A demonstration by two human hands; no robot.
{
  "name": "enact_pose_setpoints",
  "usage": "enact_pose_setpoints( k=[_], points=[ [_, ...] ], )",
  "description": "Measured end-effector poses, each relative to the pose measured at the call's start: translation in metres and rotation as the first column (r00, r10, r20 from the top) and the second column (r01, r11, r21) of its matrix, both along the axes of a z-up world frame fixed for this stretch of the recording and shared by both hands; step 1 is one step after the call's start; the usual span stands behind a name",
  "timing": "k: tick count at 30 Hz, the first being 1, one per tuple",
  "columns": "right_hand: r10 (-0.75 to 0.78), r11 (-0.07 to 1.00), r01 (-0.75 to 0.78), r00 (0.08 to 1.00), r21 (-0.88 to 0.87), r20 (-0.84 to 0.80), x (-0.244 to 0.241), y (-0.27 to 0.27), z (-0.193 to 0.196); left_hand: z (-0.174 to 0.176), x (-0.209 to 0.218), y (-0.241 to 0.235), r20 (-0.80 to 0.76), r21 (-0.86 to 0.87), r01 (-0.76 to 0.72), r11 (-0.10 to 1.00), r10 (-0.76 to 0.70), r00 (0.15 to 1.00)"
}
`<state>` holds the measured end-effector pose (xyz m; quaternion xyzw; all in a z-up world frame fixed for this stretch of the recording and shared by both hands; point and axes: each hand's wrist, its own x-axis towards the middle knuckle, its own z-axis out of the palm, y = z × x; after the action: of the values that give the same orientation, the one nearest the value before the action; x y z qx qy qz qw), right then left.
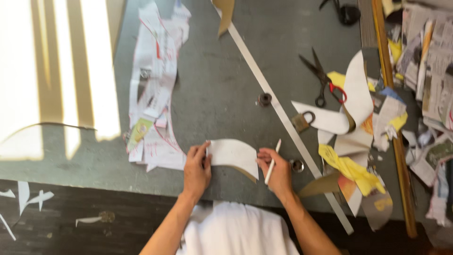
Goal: The person uses a ruler and pencil to mark a straight line on a large sheet of brown paper, then cuts along the line with scissors. They continue cutting curved shapes from the paper and a smaller white sheet, handling newspaper scraps and arranging cut pieces on the table.
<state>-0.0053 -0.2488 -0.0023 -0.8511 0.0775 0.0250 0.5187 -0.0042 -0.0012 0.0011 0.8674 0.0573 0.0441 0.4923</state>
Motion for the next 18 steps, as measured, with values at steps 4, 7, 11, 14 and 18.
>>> enact_pose_setpoints(
  k=[4,7,11,14,18],
  points=[
    [-0.017,1.000,0.017,1.000,0.023,-0.004,-0.008,0.005,0.001,-0.002,-0.001,0.002,-0.002,0.009,0.021,1.000,-0.021,1.000],
    [-0.036,0.999,0.036,0.999,-0.005,0.039,-0.011,0.006,0.000,-0.008,0.000,0.003,0.034,0.018,0.026,1.000,-0.026,0.999],
    [-0.022,0.998,0.026,0.998,-0.060,0.061,-0.017,0.007,0.002,-0.012,-0.003,0.004,0.064,0.013,0.030,0.999,-0.031,0.997],
    [0.004,0.995,0.004,0.996,-0.098,0.085,-0.020,0.006,0.006,-0.009,-0.003,0.002,0.073,0.045,0.037,0.998,-0.041,0.996],
    [-0.020,0.993,0.014,0.999,-0.121,-0.045,-0.025,0.008,0.007,-0.002,-0.005,0.001,0.102,0.142,0.045,0.989,-0.060,0.993]
  ],
)
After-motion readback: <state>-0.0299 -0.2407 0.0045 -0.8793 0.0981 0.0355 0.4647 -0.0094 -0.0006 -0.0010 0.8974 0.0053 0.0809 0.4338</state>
